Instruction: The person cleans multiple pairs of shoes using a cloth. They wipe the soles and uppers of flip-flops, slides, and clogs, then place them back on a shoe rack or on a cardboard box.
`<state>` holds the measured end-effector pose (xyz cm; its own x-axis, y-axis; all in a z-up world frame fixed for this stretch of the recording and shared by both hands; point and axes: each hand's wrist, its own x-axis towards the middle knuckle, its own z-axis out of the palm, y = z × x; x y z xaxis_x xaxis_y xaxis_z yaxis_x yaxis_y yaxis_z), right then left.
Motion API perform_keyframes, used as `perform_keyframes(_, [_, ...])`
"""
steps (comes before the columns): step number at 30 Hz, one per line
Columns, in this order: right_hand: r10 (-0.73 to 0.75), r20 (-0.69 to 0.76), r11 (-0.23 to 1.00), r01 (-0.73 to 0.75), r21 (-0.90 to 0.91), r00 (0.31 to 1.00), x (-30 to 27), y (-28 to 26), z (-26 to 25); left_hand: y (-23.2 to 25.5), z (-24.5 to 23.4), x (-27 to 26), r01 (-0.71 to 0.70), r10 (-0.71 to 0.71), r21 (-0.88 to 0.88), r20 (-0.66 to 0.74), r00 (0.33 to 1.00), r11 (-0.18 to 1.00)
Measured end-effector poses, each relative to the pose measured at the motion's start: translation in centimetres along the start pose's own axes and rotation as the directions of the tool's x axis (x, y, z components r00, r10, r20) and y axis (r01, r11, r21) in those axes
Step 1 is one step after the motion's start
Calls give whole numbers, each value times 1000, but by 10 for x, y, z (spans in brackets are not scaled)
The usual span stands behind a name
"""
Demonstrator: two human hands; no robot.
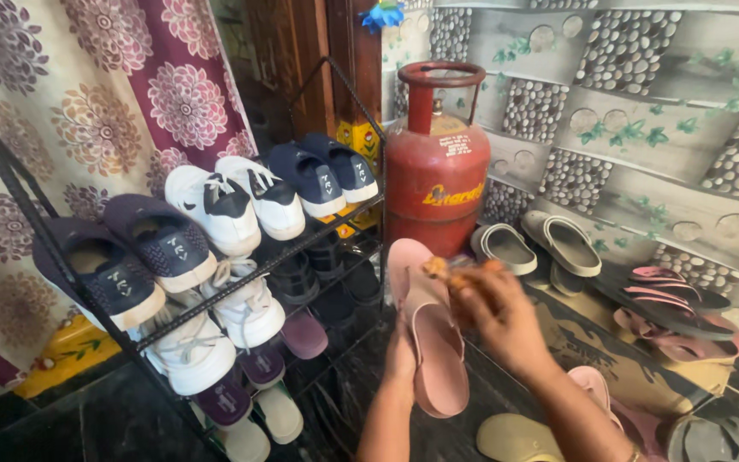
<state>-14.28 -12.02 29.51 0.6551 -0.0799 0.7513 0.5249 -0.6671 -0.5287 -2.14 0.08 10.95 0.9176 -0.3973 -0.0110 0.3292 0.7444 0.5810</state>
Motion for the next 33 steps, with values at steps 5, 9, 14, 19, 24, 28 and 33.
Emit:
perform_keyframes(5, [301,356,953,-268,-140,885,-21,14,15,-11,-15,25,-115,99,-125,-129,987,985])
perform_keyframes(9, [747,464,591,-795,-135,476,-27,14,9,25,7,22,-170,115,-196,-263,958,966])
perform_keyframes(14, [147,89,983,-136,-121,985,-59,0,28,38,46,7,-214,260,149,-488,833,965])
perform_keyframes(19, [498,196,853,-435,-290,845,-71,28,35,-13,29,6,-155,195,128,-413,890,979])
perform_keyframes(24, [869,386,478,-727,-494,309,-95,117,50,-107,-61,23,-44,37,-6,-433,901,999])
perform_keyframes(28, [708,702,41,-988,-148,-76,-147,169,74,-149,-169,45,118,110,267,-703,702,957])
perform_keyframes(33, [552,830,-114,-978,173,83,-172,186,132,-149,-210,23,203,155,342,-777,610,918])
